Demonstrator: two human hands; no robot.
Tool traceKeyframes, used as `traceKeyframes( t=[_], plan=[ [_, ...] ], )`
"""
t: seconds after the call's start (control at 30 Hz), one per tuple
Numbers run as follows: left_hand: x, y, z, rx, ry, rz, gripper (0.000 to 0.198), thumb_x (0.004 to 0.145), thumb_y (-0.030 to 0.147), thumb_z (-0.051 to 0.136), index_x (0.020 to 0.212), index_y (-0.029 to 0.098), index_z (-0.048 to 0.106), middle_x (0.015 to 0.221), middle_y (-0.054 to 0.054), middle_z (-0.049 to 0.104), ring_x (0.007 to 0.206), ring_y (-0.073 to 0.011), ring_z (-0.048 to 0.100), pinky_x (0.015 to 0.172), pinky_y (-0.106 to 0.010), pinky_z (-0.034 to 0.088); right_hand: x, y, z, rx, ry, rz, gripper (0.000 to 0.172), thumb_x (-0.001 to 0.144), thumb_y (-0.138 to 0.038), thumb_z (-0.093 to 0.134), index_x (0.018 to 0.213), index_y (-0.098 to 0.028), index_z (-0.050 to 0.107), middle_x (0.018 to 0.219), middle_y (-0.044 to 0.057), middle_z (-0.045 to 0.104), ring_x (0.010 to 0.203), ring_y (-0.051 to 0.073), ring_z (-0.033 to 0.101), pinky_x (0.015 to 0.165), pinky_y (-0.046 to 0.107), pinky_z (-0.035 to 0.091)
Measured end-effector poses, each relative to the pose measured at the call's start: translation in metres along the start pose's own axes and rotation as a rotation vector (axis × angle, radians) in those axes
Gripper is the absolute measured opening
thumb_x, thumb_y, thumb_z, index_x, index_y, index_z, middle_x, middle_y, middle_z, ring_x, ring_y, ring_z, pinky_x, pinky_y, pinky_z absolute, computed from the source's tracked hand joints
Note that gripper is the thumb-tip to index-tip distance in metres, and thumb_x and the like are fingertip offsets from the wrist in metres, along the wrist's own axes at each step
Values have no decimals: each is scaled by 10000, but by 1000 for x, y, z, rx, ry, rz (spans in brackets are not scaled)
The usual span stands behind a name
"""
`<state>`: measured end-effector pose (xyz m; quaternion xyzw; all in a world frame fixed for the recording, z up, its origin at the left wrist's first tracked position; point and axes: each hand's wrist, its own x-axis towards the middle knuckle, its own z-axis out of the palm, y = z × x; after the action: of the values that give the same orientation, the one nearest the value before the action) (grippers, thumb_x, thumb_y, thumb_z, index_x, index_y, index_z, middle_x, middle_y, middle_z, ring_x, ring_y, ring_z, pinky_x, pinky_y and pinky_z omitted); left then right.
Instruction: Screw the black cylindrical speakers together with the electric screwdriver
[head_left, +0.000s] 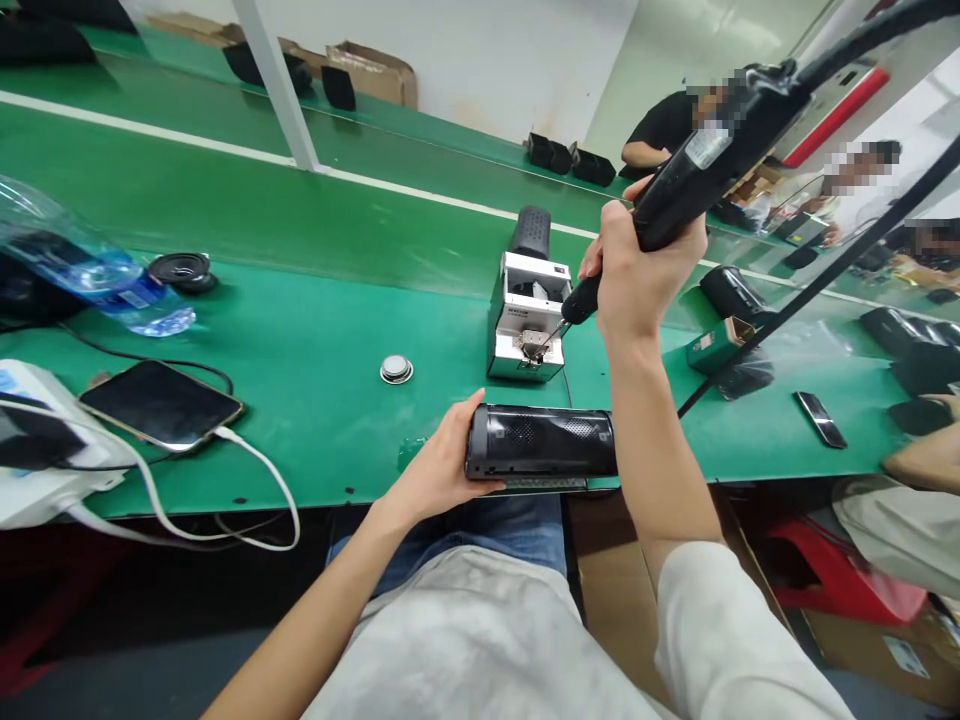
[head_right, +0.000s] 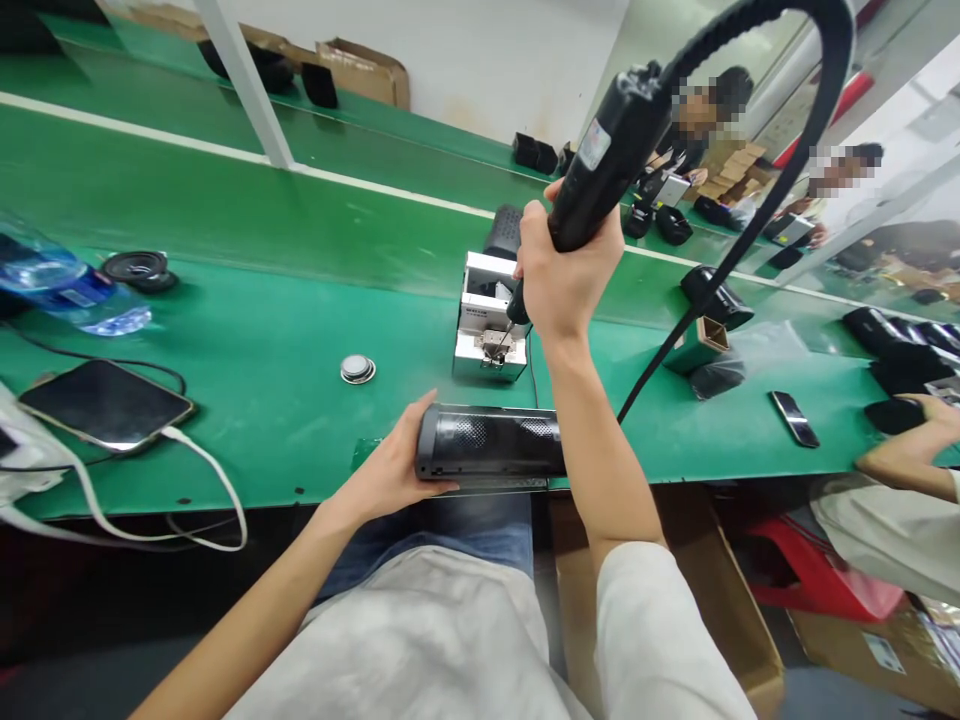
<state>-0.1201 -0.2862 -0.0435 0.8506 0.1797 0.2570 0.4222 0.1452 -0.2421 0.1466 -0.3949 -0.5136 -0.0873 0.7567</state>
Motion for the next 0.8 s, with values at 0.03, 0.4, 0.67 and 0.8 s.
traceKeyframes(
  t=[0.03,0.4,0.67,0.8],
  plan=[
    [0,0,0,0,0,0,1385,800,238,984,1775,381,10,1694,-196,385,1588,-440,454,1295,-655,456,0,1,0,-2,0,-14,379,992,-582,821,1012,-306,563,726,-66,453,447,137,440,377,296,374],
    [0,-2,1,13,16,22,1394,795,272,995,1784,371,18,1699,-192,394,1592,-438,450,1306,-656,442,3,10,2,22,18,-14,335,945,-457,830,964,-310,530,702,-87,477,413,126,331,333,322,290],
    [1,-1,0,10,23,43,1411,779,279,1005,1792,349,25,1703,-202,401,1592,-443,455,1302,-656,453,3,1,-10,30,-35,-4,404,973,-597,846,998,-310,563,695,-79,453,436,138,354,381,331,366],
    [1,0,0,21,19,17,1418,776,260,1008,1793,355,24,1705,-199,403,1590,-436,462,1302,-635,458,10,-10,-11,78,39,-106,283,1009,-458,795,978,-291,568,686,-73,409,407,139,366,352,340,319]
  ],
)
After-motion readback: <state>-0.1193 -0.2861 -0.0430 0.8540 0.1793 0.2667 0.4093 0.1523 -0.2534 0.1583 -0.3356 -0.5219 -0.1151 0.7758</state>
